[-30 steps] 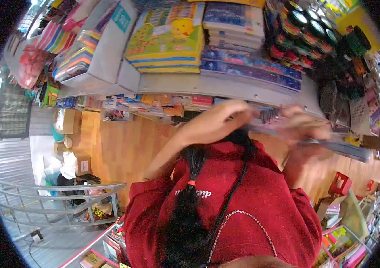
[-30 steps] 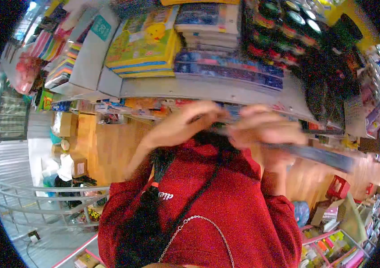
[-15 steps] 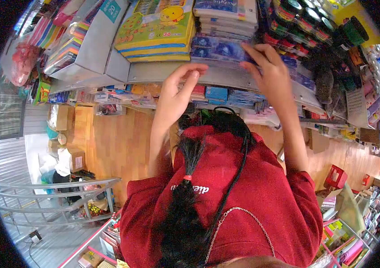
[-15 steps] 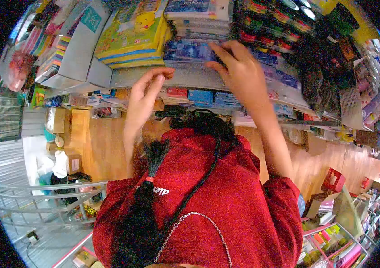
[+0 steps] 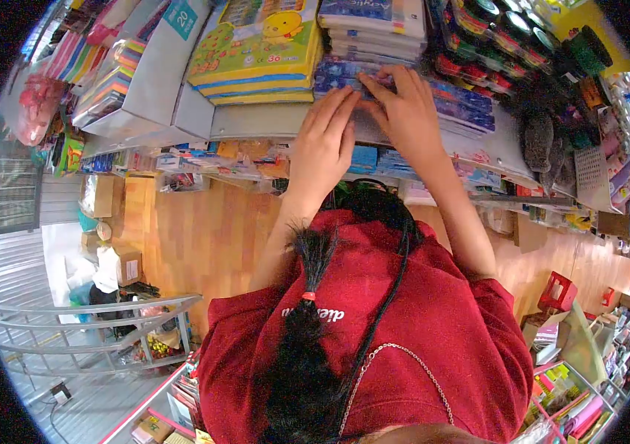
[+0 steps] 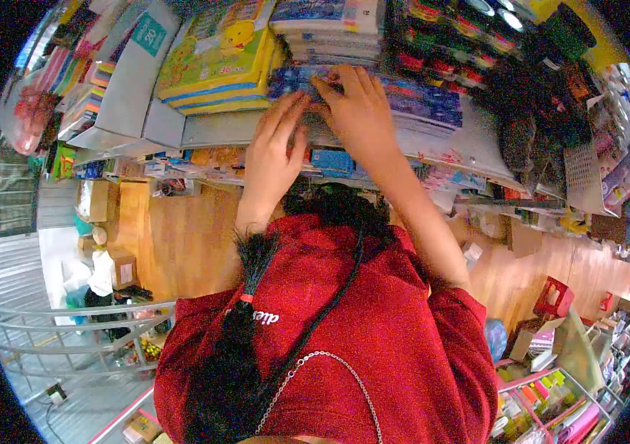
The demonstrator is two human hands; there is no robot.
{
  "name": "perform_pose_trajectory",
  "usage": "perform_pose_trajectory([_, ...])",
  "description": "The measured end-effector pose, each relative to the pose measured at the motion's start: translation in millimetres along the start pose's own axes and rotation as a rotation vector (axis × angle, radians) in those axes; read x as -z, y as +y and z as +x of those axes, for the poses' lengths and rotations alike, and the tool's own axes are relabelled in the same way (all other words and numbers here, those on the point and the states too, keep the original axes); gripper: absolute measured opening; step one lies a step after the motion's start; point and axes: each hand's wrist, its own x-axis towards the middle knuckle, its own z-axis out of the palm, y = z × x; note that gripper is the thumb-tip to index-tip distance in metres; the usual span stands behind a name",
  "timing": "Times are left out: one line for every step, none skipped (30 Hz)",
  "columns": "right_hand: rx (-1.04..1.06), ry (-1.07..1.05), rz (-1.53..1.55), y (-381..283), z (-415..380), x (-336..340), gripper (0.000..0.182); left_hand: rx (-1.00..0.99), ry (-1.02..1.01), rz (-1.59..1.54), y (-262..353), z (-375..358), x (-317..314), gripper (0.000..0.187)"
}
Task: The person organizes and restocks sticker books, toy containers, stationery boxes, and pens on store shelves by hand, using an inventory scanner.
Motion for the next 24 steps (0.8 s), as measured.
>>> perform_pose_trajectory([-0.002,0.019,-0.007,-0.6,-1.8,2.1,0.034,0.003,0.004,-0.006,-0.2,0.1,-0.2,0.037])
perform_pose_trajectory([-0.002,0.038,-0.014,-0.8,-3.2,3.8,0.034,0.007,0.01,-0.011,-0.4,0.4,-0.6,0.037])
perform_pose_trajectory([-0.001,0.057,-0.022,0.2,-3.8,4.9,0.034,0.01,0.018,-0.016,-0.5,1.2,-1.2,0.037])
perform_pose_trajectory([-0.003,0.066,-0.023,2.2,-4.6,4.6,0.034,0.02,0.02,-0.021,-0.3,1.7,-1.2,0.037])
perform_pose_trajectory([-0.005,0.076,-0.024,4.8,-6.3,3.4,0.034,0.029,0.021,-0.026,0.1,2.0,-0.9,0.036])
perform_pose_trajectory([-0.008,0.086,-0.025,7.1,-7.9,2.4,0.034,0.038,0.022,-0.031,0.7,2.5,-1.0,0.036])
perform_pose_trajectory([-0.009,0.092,-0.019,8.2,-8.9,1.7,0.034,0.037,0.018,-0.026,0.9,3.0,-1.3,0.036])
perform_pose_trajectory([-0.007,0.099,-0.012,8.4,-9.3,0.8,0.034,0.036,0.015,-0.019,0.4,3.2,-1.4,0.036])
perform_pose_trajectory([-0.002,0.108,-0.002,8.2,-8.7,-0.4,0.034,0.036,0.015,-0.008,-0.8,3.5,-0.9,0.037])
perform_pose_trajectory([-0.026,0.092,-0.009,7.9,-8.6,-0.1,0.034,0.036,-0.003,-0.01,-1.3,3.3,-0.4,0.037])
perform_pose_trajectory([-0.043,0.082,-0.012,7.0,-9.5,1.9,0.034,0.037,-0.016,-0.005,-1.3,2.3,-0.2,0.037])
perform_pose_trajectory([-0.049,0.077,-0.007,5.2,-7.9,2.7,0.033,0.038,-0.02,0.011,-3.0,2.2,1.3,0.038])
perform_pose_trajectory([-0.069,0.069,-0.031,3.1,-8.1,3.4,0.033,0.028,-0.017,-0.021,-5.1,1.1,0.8,0.039])
perform_pose_trajectory([-0.083,0.065,-0.05,1.9,-9.4,2.7,0.033,0.042,-0.033,-0.034,-4.0,0.3,6.1,0.039])
perform_pose_trajectory([-0.099,0.074,-0.066,2.5,-12.1,-2.8,0.033,0.001,-0.011,-0.068,-3.3,0.5,15.4,0.037])
perform_pose_trajectory([-0.119,0.079,-0.083,3.0,-14.3,-6.2,0.032,-0.04,0.007,-0.105,-4.6,0.8,26.7,0.036])
perform_pose_trajectory([-0.117,0.081,-0.1,1.2,-13.7,-3.9,0.033,-0.095,0.037,-0.069,-7.1,2.8,43.3,0.034])
perform_pose_trajectory([-0.122,0.08,-0.121,-0.7,-14.0,-2.6,0.033,-0.152,0.062,-0.037,-8.5,5.7,63.4,0.031])
perform_pose_trajectory([-0.127,0.087,-0.138,-1.4,-14.7,-3.4,0.034,-0.208,0.082,-0.009,-11.9,9.8,83.2,0.029])
perform_pose_trajectory([-0.135,0.092,-0.156,-2.2,-15.2,-6.0,0.034,-0.207,0.152,0.011,-19.7,13.5,103.3,0.027])
perform_pose_trajectory([-0.147,0.094,-0.176,-3.9,-16.3,-9.0,0.034,-0.206,0.218,0.026,-28.5,14.8,124.6,0.025])
perform_pose_trajectory([-0.154,0.104,-0.166,-6.6,-16.0,-9.7,0.034,-0.205,0.282,0.037,-35.7,16.9,146.7,0.023])
perform_pose_trajectory([-0.164,0.114,-0.159,-10.1,-14.6,-9.6,0.034,-0.164,0.333,0.105,-41.8,23.0,171.7,0.022])
perform_pose_trajectory([-0.179,0.12,-0.155,-11.4,-15.3,-9.8,0.034,-0.121,0.38,0.167,-48.2,31.0,196.1,0.02])
